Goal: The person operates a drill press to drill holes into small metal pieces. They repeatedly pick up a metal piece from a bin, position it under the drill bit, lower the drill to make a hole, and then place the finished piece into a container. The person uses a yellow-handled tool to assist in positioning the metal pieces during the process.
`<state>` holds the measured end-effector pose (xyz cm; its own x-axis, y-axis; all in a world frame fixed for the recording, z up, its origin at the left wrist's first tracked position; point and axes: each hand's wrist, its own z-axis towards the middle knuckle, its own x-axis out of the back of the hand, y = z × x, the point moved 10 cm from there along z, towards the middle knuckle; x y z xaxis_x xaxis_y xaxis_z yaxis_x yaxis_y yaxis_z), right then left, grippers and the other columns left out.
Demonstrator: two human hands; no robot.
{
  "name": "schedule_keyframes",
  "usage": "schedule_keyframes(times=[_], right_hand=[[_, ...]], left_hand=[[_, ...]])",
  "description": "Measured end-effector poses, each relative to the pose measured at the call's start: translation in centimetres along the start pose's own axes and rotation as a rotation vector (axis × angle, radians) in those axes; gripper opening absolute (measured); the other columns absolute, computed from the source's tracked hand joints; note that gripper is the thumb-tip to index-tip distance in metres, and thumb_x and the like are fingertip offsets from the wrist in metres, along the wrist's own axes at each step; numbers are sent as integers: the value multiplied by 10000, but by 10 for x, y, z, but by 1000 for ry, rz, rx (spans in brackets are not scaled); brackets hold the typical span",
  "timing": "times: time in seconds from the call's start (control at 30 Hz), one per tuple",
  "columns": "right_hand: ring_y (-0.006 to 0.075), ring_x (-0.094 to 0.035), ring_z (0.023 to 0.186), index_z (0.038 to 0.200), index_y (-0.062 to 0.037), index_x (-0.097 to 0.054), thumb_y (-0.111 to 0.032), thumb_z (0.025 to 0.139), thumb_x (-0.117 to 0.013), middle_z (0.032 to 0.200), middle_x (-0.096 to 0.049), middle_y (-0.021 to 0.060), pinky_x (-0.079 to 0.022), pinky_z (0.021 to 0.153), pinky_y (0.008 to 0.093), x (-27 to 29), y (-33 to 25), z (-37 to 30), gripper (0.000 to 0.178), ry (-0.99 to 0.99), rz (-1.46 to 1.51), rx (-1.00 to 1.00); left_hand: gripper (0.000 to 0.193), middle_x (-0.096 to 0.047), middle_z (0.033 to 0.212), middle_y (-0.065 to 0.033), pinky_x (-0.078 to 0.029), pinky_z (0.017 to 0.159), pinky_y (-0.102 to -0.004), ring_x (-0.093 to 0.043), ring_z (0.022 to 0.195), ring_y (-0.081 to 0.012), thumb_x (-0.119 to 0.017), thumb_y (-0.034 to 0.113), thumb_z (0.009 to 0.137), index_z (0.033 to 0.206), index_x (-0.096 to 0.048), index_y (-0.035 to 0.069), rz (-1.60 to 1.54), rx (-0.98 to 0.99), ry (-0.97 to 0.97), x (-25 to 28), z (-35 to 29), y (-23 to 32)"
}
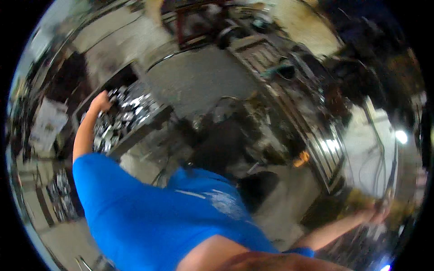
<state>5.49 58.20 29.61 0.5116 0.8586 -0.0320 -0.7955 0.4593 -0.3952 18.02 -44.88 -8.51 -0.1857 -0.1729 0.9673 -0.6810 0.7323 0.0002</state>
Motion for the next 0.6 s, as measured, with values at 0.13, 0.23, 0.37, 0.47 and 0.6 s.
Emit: schedule_keyframes(times=[0.13,0.23,0.37,0.47,0.6], right_hand=[[340,-470,1123,1025,18,-536,-220,791,-433,1087,-552,194,-281,1015,436,-3,8,6,350,32,30,-100],[446,-462,1090,770,-16,-511,-139,723,-400,952,-588,216,-275,991,526,-25,-20,13,172,79,111,22],[482,-467,1060,701,-31,-442,-90,664,-374,866,-574,214,-296,968,550,-44,-38,25,97,59,151,18],[478,-486,1037,698,-23,-448,-81,679,-378,861,-573,225,-315,958,543,-42,-38,34,93,20,148,18],[473,-505,1009,696,-14,-455,-80,710,-385,845,-575,231,-332,948,533,-38,-42,47,97,19,133,31]], left_hand=[[579,-575,1081,-178,-423,863,-365,-537,1032,-311,-660,147,581,1119,-505,-2,-148,9,49,-18,23,-50],[441,-607,968,-138,-436,799,-302,-578,905,-217,-661,101,621,1024,-554,-45,-457,-106,187,2,11,-46],[190,-586,853,-66,-433,668,-228,-542,736,-111,-606,91,742,908,-587,1,-1124,-92,253,22,23,-39],[211,-596,837,-72,-436,657,-265,-553,693,-178,-547,213,814,928,-577,38,-1712,-105,163,28,29,18],[221,-617,848,-99,-451,714,-341,-563,703,-233,-509,237,839,946,-568,52,-2283,-172,-59,66,11,169]])
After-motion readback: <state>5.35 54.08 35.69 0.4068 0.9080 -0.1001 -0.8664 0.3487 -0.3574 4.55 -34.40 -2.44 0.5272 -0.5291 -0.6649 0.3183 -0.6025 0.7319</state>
